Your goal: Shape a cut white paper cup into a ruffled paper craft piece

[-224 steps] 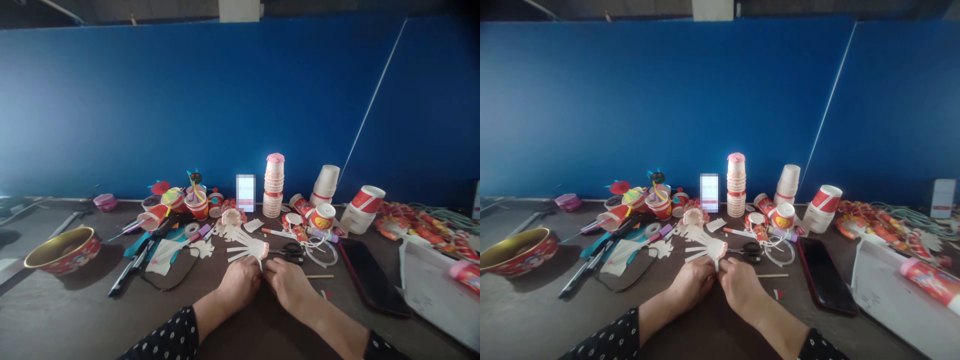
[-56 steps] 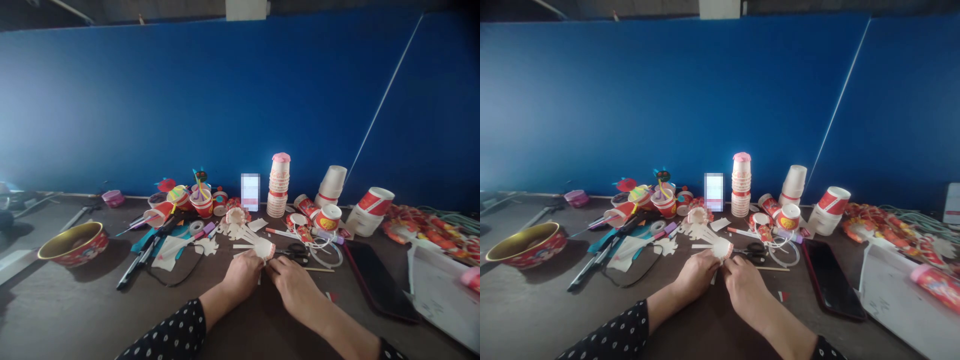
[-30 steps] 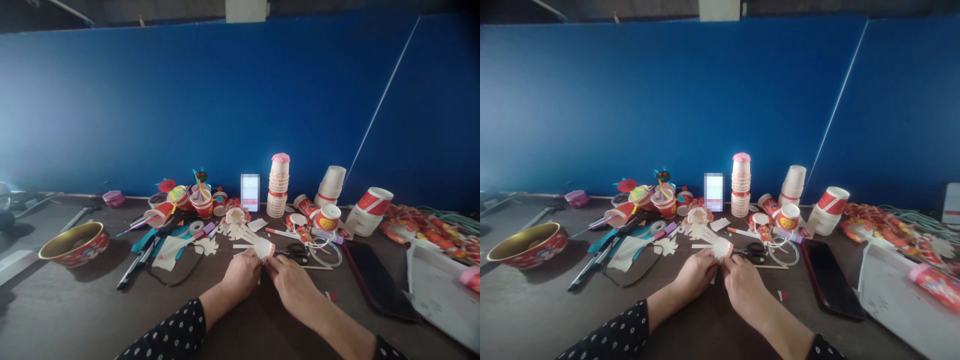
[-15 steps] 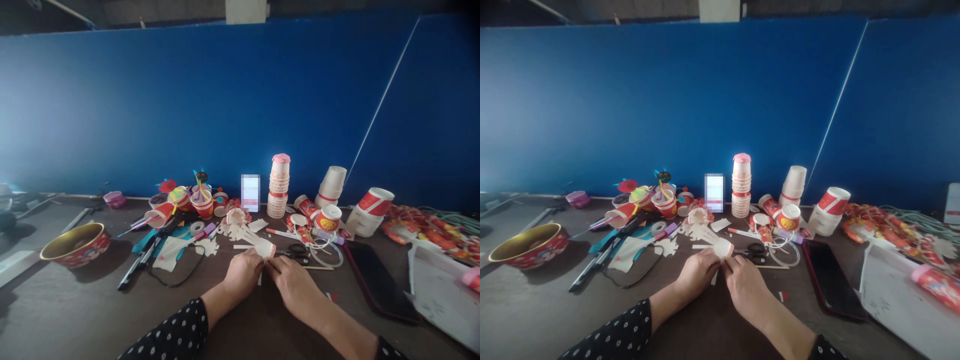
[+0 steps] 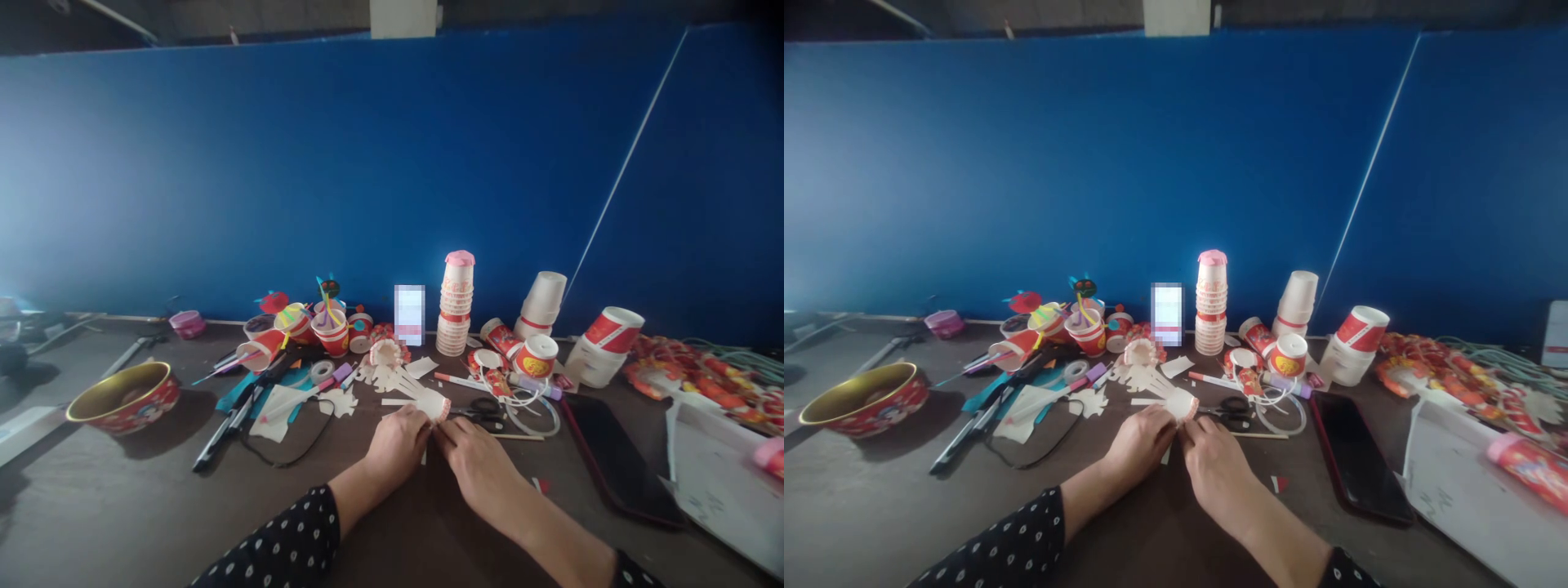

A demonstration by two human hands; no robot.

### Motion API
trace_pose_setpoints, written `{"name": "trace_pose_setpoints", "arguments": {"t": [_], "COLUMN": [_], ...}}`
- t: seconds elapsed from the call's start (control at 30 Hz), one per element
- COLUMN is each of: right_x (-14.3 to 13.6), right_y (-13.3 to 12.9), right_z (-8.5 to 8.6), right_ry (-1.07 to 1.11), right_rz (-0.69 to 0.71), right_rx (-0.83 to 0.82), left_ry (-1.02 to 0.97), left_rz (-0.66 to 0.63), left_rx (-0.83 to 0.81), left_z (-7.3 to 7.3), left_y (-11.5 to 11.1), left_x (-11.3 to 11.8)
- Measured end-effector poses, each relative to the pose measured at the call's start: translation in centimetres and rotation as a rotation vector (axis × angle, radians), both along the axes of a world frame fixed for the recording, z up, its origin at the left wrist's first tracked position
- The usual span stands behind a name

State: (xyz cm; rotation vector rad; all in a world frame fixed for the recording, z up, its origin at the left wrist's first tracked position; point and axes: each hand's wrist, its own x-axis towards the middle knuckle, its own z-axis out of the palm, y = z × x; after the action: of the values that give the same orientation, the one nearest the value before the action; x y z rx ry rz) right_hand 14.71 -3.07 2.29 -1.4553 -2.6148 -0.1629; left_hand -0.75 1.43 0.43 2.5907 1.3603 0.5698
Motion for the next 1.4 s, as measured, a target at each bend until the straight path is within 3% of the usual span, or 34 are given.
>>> {"name": "trace_pose_setpoints", "arguments": {"t": [0.23, 0.57, 1.13, 1.4], "right_x": [0.0, -0.1, 0.2, 0.4], "right_y": [0.0, -0.1, 0.0, 0.2], "right_z": [0.2, -0.7, 0.3, -0.2], "right_ry": [0.003, 0.083, 0.121, 0.179], "right_rz": [0.003, -0.018, -0.066, -0.055], "right_rx": [0.0, 0.08, -0.029, -0.011], "left_ry": [-0.049, 0.011, 0.036, 0.042], "left_rz": [-0.084, -0.024, 0.032, -0.001], "left_rx": [0.03, -0.011, -0.027, -0.013], "left_z": [-0.4, 0.3, 0.3, 0.5], "left_y": [0.2, 0.2, 0.1, 0.1], "left_x": [-0.4, 0.0, 0.0, 0.0]}}
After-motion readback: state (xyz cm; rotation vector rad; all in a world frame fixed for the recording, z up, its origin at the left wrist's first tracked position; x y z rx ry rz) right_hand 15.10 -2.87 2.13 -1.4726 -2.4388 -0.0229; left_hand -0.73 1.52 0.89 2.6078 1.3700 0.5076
